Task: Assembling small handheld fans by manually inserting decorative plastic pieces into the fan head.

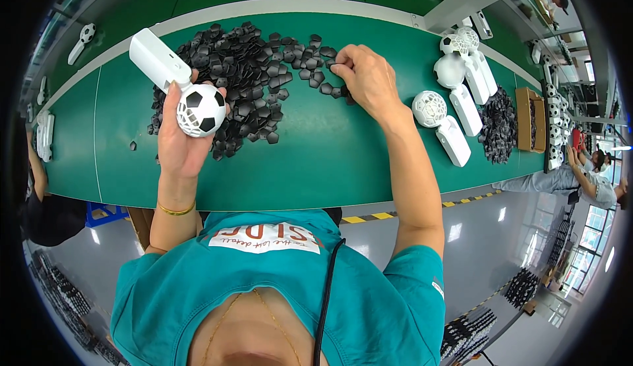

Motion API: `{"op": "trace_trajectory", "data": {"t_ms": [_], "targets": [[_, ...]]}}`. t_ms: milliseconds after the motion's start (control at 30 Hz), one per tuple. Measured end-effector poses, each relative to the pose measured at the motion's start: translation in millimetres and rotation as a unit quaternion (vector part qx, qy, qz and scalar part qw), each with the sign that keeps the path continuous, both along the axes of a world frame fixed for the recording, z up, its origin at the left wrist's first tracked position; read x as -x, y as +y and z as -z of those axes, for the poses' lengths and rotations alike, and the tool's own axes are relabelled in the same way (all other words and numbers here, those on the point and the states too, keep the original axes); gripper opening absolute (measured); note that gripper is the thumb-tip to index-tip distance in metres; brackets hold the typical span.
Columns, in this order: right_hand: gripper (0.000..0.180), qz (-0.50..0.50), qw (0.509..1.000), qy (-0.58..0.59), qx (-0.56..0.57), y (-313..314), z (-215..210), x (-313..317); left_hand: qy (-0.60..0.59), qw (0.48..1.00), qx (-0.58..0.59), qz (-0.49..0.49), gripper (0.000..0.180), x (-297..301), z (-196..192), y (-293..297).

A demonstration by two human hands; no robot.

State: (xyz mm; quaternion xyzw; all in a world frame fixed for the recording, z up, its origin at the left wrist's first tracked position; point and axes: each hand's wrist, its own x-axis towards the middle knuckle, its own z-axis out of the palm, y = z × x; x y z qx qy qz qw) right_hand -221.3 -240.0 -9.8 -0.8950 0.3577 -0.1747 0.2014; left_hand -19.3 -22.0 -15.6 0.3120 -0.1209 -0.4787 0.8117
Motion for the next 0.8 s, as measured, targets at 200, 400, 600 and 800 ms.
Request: {"op": "trace_trajectory", "data": {"t_ms": [200, 400, 600, 800], "targets": [[0.014, 0.05, 0.961, -0.124, -0.242, 13, -20, -7, 0.041, 0.999, 0.02, -0.007, 0.036, 5, -12, -10], [0.015, -0.037, 0.771, -0.46, -0.439, 100, -37, -41, 0.1, 0.992, 0.062, -0.034, 0.036, 20, -27, -32], [0.013, -0.054, 0.743, -0.536, -0.396, 143, -21, -76, 0.116, 0.989, 0.078, -0.057, 0.037, 27, -27, -33], [0.013, -0.034, 0.762, -0.549, -0.341, 159, -8, -89, 0.159, 0.98, 0.099, -0.06, 0.049, 27, -24, -34]]}}
